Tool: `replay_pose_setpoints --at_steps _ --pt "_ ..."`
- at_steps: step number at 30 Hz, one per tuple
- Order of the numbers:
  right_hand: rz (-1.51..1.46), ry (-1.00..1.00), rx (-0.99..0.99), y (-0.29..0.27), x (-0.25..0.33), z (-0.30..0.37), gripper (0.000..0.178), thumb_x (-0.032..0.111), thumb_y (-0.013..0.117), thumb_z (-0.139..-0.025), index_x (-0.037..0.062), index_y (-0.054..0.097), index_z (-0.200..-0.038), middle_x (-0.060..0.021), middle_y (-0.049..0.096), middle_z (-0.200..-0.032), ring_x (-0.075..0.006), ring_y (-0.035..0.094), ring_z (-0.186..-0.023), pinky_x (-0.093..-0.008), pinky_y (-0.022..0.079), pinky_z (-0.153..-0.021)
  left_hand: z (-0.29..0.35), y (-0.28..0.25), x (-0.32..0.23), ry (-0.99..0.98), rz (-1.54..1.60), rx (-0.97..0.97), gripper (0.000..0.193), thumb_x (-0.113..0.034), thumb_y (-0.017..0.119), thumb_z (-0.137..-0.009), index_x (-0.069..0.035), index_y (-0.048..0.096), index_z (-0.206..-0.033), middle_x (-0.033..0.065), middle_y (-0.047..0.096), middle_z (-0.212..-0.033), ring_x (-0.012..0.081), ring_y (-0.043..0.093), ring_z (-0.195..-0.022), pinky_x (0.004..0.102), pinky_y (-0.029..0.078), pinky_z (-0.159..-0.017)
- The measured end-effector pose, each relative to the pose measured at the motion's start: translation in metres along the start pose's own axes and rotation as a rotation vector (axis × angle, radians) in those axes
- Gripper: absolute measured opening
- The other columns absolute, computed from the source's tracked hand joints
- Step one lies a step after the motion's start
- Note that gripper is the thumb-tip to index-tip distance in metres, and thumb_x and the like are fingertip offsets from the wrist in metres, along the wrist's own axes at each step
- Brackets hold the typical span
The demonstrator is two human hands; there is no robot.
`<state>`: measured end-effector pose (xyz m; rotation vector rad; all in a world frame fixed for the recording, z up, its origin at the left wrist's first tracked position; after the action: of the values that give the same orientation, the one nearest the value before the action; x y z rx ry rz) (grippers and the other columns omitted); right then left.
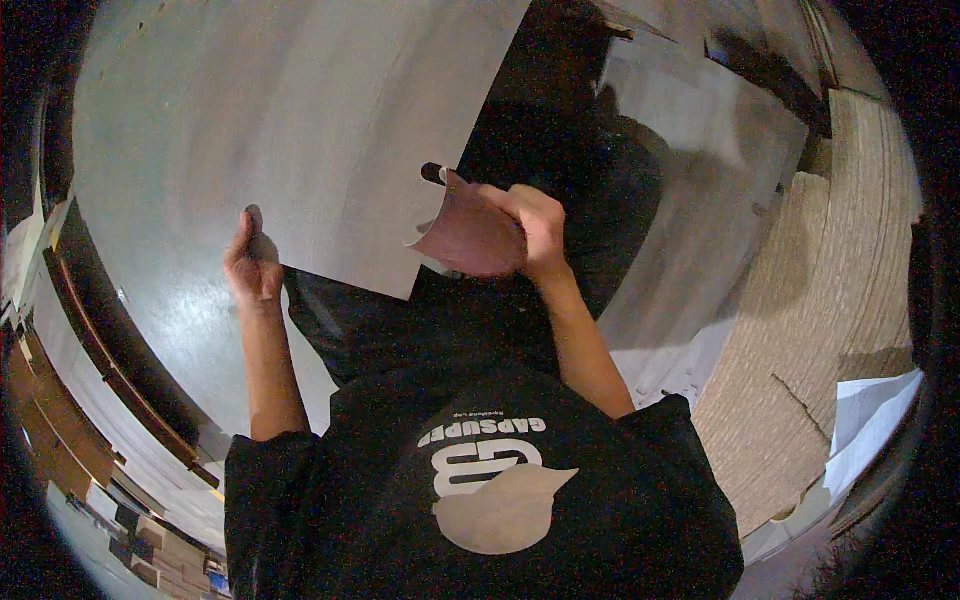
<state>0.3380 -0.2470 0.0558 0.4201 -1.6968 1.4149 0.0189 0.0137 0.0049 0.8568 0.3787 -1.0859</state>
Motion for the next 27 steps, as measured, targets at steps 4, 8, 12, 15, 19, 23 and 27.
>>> replay_pose_setpoints --at_steps 4,8,12,15,19,23,27 --pt "-0.122 0.028 -0.22 0.011 -0.005 -0.009 0.055 0.039 0.076 -0.067 0.0071 0.073 -0.112 -0.013 0.065 -0.078 -0.0308 0.065 -0.072 -0.0376 0.052 -0.067 -0.004 -0.003 0.002 0.003 0.003 0.01 0.019 -0.008 0.064 -0.094 0.007 0.068 -0.105 0.0143 0.071 -0.11 0.0214 0.065 -0.108 0.0318 0.047 -0.103" --pt "-0.152 0.019 -0.278 0.016 -0.017 -0.004 0.06 0.041 0.077 -0.064 0.0075 0.072 -0.113 -0.0125 0.063 -0.077 -0.0306 0.064 -0.07 -0.038 0.051 -0.065 -0.006 -0.006 0.003 0.02 -0.004 0.069 0.019 -0.007 0.064 -0.094 0.007 0.068 -0.106 0.0146 0.071 -0.109 0.0222 0.064 -0.11 0.0319 0.047 -0.102" --pt "-0.123 0.092 -0.176 0.015 -0.005 -0.002 0.063 0.043 0.079 -0.063 0.0066 0.072 -0.114 -0.0127 0.066 -0.081 -0.0309 0.066 -0.074 -0.0366 0.052 -0.068 -0.008 -0.011 0.004 0.008 -0.002 0.005 0.019 -0.006 0.063 -0.094 0.007 0.068 -0.106 0.0151 0.071 -0.109 0.0226 0.064 -0.111 0.0324 0.047 -0.103" --pt "-0.083 0.078 -0.182 0.013 0.01 -0.007 0.063 0.042 0.079 -0.065 0.0061 0.071 -0.116 -0.0125 0.067 -0.083 -0.0302 0.067 -0.076 -0.0363 0.053 -0.07 -0.009 -0.012 0.004 -0.014 0.01 0.005 0.018 -0.005 0.063 -0.094 0.007 0.069 -0.105 0.0151 0.071 -0.109 0.0226 0.065 -0.109 0.0324 0.048 -0.103" --pt "-0.095 -0.001 -0.299 0.017 0.016 -0.007 0.051 0.029 0.078 -0.071 0.004 0.072 -0.114 -0.0104 0.061 -0.075 -0.0237 0.061 -0.067 -0.0338 0.049 -0.064 -0.007 -0.006 0.005 -0.03 0.032 0.035 0.018 -0.005 0.064 -0.093 0.007 0.069 -0.105 0.0147 0.071 -0.109 0.0223 0.065 -0.108 0.0323 0.048 -0.103" --pt "-0.055 -0.049 -0.306 0.019 0.022 -0.011 0.038 0.016 0.077 -0.074 0.0012 0.073 -0.109 -0.011 0.06 -0.071 -0.0203 0.059 -0.062 -0.0312 0.047 -0.06 -0.006 -0.006 0.004 -0.007 -0.001 -0.02 0.018 -0.006 0.065 -0.092 0.006 0.069 -0.105 0.0139 0.071 -0.109 0.0221 0.065 -0.108 0.0322 0.046 -0.104" --pt "-0.076 -0.175 -0.345 0.021 0.025 -0.02 0.034 0.016 0.077 -0.074 -0.0008 0.072 -0.104 -0.0149 0.064 -0.075 -0.0254 0.064 -0.065 -0.0337 0.049 -0.061 -0.013 -0.01 0.005 -0.019 -0.031 -0.06 0.018 -0.008 0.065 -0.093 0.006 0.069 -0.104 0.0135 0.071 -0.108 0.0219 0.065 -0.108 0.0315 0.046 -0.103"
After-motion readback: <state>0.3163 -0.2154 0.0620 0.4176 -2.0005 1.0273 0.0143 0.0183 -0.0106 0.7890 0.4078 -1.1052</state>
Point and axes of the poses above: each hand's wrist, its own z-axis away from the middle knuckle, its own y-axis out of the palm, x = y × z, the point moved 3 cm from there along -z, towards the middle knuckle
